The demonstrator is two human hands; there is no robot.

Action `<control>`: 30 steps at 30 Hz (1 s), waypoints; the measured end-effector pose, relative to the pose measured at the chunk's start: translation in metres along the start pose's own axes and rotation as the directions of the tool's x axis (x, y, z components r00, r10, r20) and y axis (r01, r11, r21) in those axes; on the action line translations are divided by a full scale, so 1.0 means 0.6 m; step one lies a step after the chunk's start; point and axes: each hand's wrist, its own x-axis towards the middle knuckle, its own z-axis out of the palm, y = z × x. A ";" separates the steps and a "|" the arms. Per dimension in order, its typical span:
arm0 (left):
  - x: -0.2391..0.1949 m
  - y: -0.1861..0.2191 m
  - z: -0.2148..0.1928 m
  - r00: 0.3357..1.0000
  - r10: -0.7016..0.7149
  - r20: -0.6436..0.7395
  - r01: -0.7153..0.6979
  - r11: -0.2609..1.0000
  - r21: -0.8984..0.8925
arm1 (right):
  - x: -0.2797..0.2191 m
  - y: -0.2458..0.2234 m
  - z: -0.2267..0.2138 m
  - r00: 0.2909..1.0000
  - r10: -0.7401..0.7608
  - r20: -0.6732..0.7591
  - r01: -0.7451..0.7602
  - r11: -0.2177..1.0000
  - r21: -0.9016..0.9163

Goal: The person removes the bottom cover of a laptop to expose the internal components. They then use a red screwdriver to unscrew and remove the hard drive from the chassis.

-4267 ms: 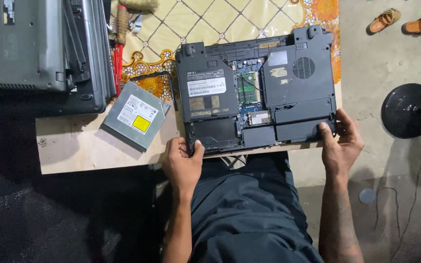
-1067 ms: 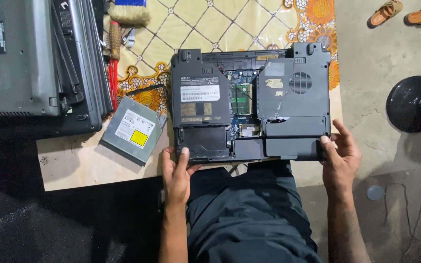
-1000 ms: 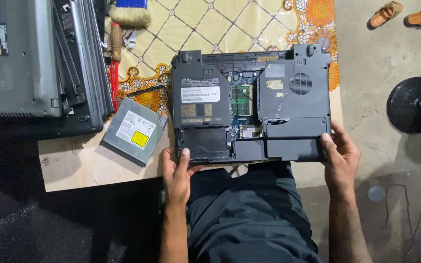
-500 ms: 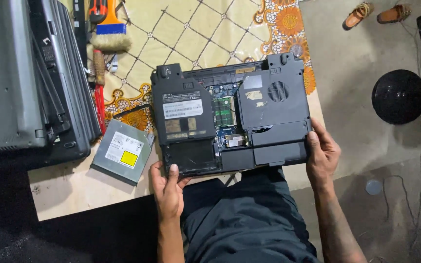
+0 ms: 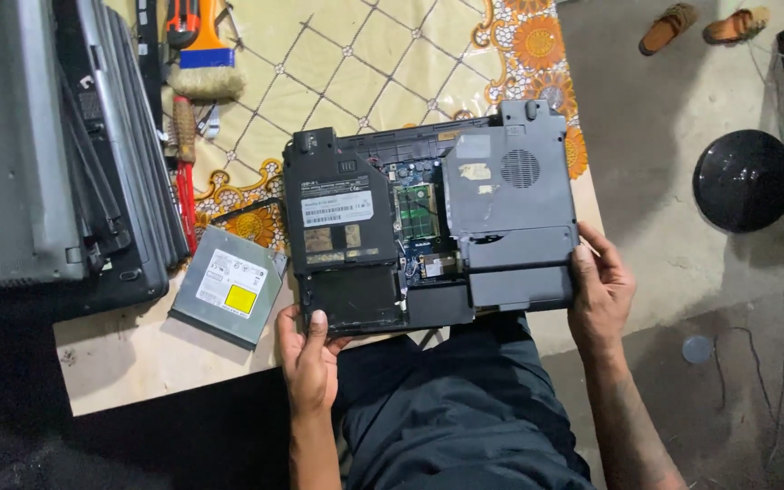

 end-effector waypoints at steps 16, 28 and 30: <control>0.000 0.049 -0.038 0.967 0.177 0.185 -0.164 0.983 -0.083 | 0.016 -0.018 -0.018 0.978 0.147 0.146 -0.196 0.885 0.422; -0.004 0.058 -0.083 0.995 0.027 0.099 -0.016 0.994 -0.105 | 0.028 -0.033 -0.022 0.908 0.068 0.412 -0.391 0.486 0.782; -0.005 0.060 -0.089 0.985 0.065 0.159 -0.047 0.992 -0.118 | 0.033 -0.030 -0.022 0.898 0.069 0.434 -0.413 0.472 0.779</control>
